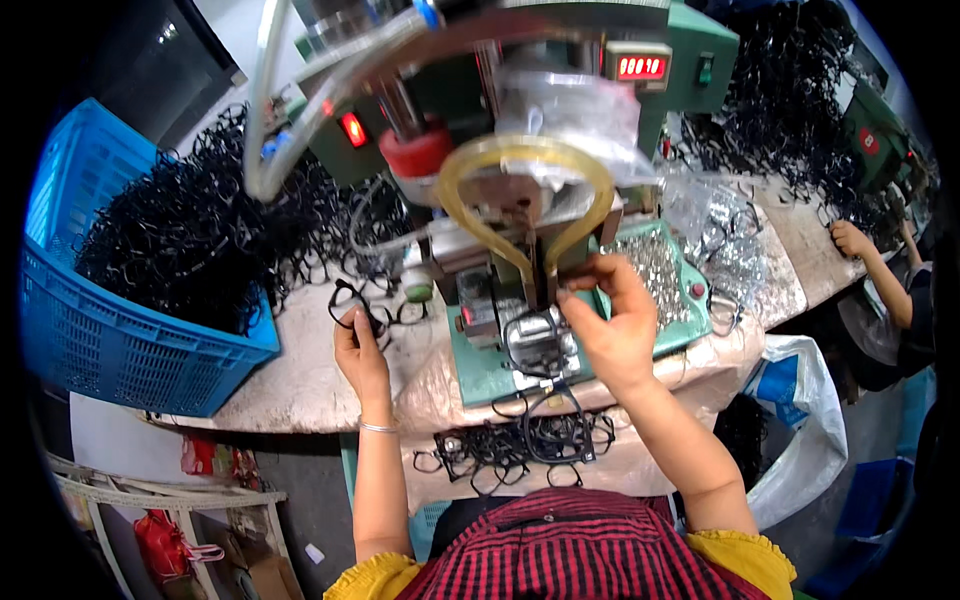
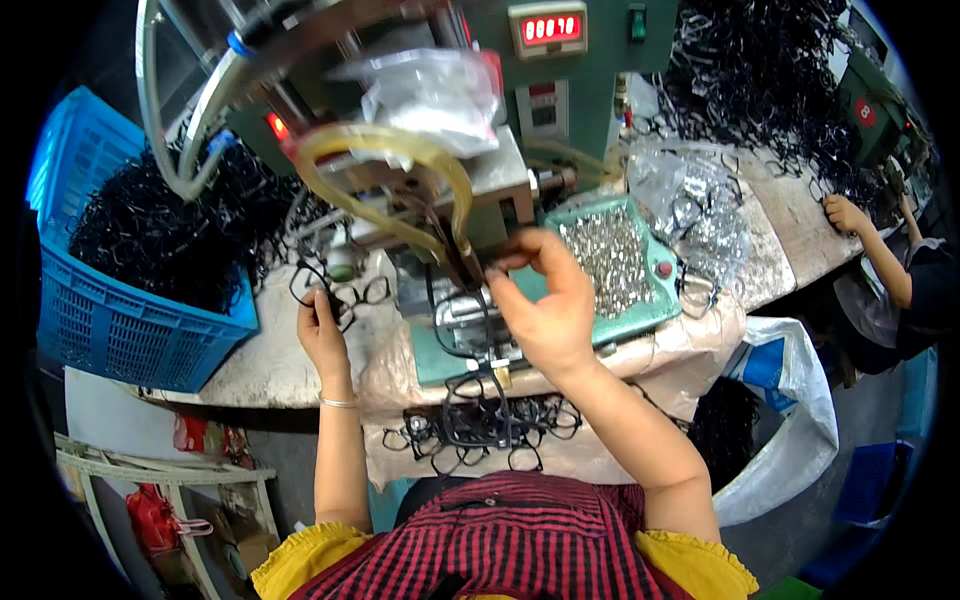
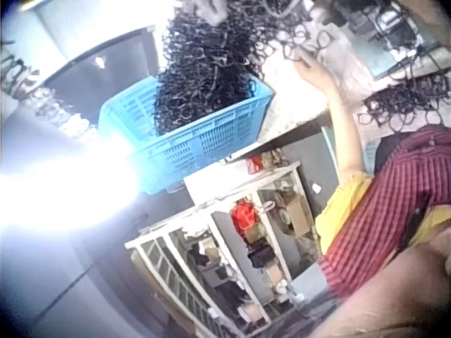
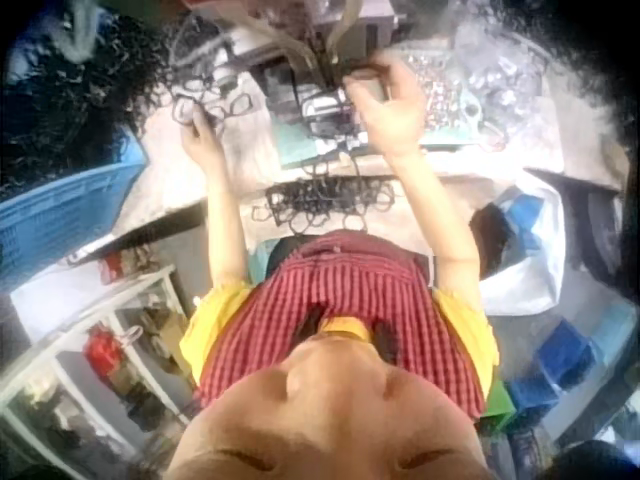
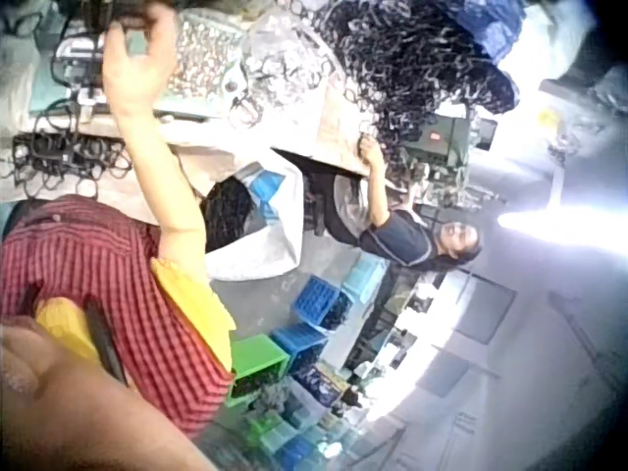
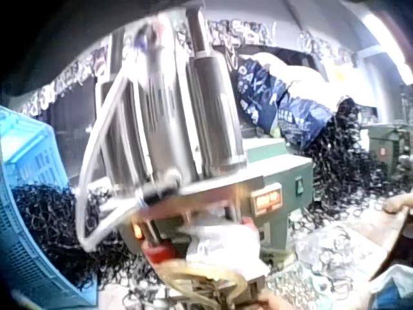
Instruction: The person repeatedly picks up black eyeglass frames and small metal components, places them into a green press machine, and activates the press to attach the components. The finished frames are placed on the table, and the person periodically empties a blue basket of frames onto the work surface.
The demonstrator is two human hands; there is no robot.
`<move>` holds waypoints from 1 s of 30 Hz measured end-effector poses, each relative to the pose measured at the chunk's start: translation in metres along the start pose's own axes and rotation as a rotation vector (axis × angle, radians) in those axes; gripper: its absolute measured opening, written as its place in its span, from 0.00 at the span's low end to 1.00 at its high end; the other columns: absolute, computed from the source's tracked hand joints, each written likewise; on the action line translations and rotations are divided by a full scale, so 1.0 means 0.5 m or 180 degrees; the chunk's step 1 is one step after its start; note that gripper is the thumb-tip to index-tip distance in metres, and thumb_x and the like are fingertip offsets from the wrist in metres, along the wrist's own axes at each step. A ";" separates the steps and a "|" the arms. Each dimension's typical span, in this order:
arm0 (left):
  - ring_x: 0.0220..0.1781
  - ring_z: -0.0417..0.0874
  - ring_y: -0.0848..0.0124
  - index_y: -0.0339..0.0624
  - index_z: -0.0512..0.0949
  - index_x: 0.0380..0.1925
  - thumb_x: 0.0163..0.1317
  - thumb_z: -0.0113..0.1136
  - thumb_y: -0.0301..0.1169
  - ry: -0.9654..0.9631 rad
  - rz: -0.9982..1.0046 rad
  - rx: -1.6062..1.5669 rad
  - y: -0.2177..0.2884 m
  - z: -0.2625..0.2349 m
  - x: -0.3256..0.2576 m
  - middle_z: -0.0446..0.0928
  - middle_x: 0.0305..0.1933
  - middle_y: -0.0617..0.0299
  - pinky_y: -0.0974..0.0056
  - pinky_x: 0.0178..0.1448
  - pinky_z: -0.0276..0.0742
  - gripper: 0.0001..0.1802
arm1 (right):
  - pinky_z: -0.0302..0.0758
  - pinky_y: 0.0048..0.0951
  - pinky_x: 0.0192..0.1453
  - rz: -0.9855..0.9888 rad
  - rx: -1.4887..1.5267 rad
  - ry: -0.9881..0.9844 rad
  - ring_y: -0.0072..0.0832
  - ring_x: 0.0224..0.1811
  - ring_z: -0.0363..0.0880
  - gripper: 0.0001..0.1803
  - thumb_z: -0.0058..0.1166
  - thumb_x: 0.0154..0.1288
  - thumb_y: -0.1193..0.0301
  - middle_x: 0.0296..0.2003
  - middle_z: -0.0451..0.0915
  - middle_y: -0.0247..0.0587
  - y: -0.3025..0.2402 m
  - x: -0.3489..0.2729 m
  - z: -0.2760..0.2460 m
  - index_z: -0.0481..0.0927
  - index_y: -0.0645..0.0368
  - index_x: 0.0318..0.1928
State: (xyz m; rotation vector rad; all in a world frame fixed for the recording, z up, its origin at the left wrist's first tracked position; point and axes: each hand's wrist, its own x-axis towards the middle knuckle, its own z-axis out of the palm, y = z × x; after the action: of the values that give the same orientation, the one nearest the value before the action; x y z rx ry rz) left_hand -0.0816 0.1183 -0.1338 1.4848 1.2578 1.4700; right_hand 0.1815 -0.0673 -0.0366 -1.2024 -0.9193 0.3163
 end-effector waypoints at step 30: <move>0.41 0.84 0.62 0.46 0.84 0.37 0.50 0.75 0.30 -0.2477 0.3401 0.0073 0.336 0.107 -0.178 0.85 0.49 0.60 0.49 0.56 0.79 0.13 | 0.75 0.41 0.50 -0.1484 -0.3418 -0.0908 0.38 0.59 0.77 0.08 0.61 0.57 0.75 0.52 0.81 0.39 0.144 0.058 -0.176 0.82 0.57 0.39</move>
State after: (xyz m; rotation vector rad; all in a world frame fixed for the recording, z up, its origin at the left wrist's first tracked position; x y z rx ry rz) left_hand 0.0080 -0.0069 -0.0102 2.5704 -0.0564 1.1596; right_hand 0.2828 -0.0797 -0.0942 -1.8630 -1.6781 -0.4692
